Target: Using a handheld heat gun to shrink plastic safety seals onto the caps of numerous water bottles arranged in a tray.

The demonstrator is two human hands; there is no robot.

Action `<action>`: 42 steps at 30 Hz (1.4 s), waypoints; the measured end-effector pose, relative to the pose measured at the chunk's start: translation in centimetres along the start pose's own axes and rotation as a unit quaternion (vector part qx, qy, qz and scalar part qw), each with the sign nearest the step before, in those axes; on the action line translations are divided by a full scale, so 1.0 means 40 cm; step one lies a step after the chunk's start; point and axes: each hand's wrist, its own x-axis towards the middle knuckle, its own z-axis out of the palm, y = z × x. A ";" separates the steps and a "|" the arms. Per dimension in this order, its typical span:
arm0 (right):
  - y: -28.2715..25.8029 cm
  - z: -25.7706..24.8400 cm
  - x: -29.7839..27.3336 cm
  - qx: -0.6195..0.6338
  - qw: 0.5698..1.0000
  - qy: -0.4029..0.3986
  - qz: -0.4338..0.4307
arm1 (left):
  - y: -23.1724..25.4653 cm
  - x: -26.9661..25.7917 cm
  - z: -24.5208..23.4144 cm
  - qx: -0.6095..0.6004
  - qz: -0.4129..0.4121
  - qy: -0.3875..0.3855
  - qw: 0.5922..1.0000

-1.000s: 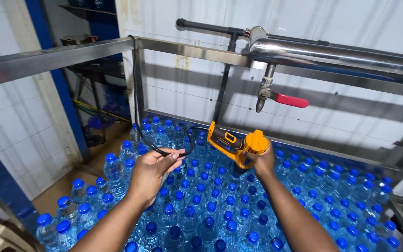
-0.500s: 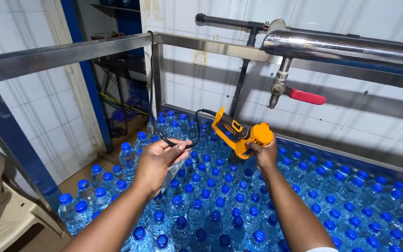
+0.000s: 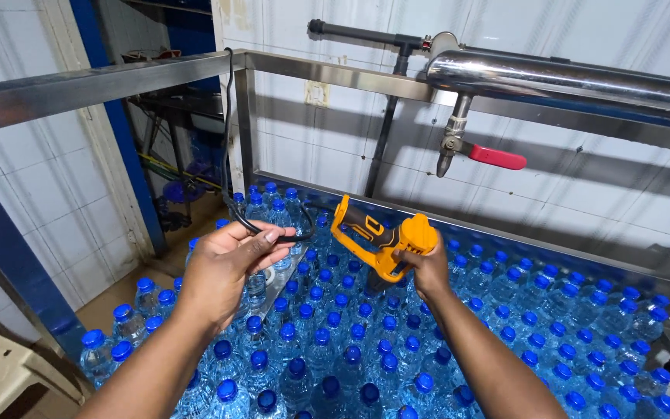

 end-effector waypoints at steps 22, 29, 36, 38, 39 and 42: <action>-0.066 0.029 -0.125 -0.075 0.997 0.015 0.028 | 0.084 -0.033 -0.101 0.057 -0.079 -0.032 0.995; -0.086 0.060 -0.134 -0.085 0.996 0.023 -0.003 | 0.054 -0.040 -0.126 0.058 -0.086 -0.057 0.993; -0.113 0.006 -0.210 -0.135 0.990 0.029 0.028 | 0.080 -0.058 -0.149 0.058 -0.144 -0.047 0.987; -0.122 -0.001 -0.241 -0.108 0.993 0.035 0.041 | 0.104 -0.063 -0.154 0.061 -0.129 -0.051 0.988; -0.125 -0.002 -0.255 -0.077 0.995 0.038 0.053 | 0.117 -0.066 -0.158 0.066 -0.112 -0.052 0.990; -0.110 -0.008 -0.266 -0.029 0.999 0.031 0.014 | 0.158 -0.080 -0.142 0.042 -0.131 -0.020 0.990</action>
